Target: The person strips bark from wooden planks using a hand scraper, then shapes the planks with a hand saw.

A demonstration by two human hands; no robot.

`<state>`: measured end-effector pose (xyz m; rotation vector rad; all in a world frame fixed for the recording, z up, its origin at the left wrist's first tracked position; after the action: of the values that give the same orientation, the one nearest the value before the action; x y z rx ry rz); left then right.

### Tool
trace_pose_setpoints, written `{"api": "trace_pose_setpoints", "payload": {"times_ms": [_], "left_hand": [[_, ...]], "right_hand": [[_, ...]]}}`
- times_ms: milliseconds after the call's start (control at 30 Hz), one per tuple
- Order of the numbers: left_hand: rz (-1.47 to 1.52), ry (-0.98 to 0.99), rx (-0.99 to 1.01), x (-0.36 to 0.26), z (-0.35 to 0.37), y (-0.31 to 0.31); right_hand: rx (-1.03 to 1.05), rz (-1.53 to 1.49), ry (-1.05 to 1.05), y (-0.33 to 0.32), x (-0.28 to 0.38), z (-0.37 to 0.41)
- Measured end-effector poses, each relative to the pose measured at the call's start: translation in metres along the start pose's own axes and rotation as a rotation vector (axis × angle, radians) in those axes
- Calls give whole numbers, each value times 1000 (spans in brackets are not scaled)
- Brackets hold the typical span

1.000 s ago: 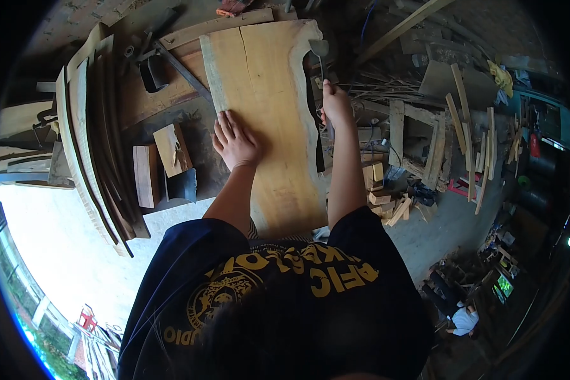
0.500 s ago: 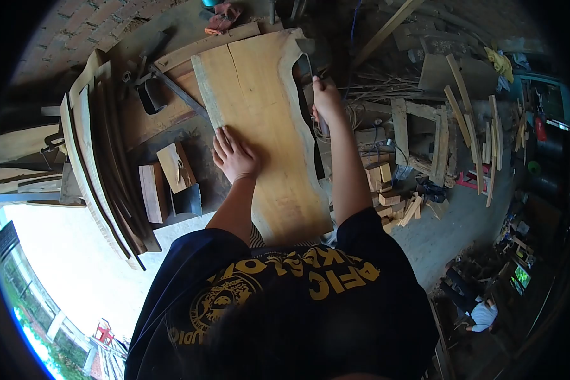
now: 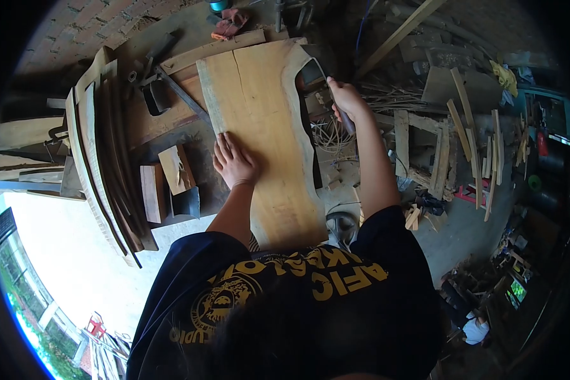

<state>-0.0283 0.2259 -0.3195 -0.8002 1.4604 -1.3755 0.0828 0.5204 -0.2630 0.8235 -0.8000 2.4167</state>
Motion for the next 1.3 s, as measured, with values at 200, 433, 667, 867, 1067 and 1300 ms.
{"api": "trace_pose_setpoints", "payload": {"times_ms": [200, 433, 667, 867, 1067, 1300], "left_hand": [[-17, 10, -55, 2, -1, 5], [17, 6, -88, 3, 2, 6], [31, 17, -130, 7, 0, 10], [63, 16, -135, 6, 0, 8], [82, 5, -109, 3, 2, 2], [75, -2, -92, 5, 0, 5]], "right_hand": [[-57, 189, -216, -4, -5, -9], [153, -104, -50, 1, -6, -11], [-226, 499, -401, 6, -20, -41], [-142, 327, -366, 46, -78, 41], [-51, 262, -207, 60, -129, 136], [-12, 430, -239, 50, -209, 240]]}}
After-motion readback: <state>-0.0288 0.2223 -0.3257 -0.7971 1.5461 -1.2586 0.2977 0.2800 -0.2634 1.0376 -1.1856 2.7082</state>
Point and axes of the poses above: each hand's wrist, its own z-axis away from the middle knuckle, its own y-axis out of the palm, x = y × z, the point moved 4 cm from there along -z, towards the middle knuckle, and after that the axes turned 10 degrees about -y, right-handed, at the moved point
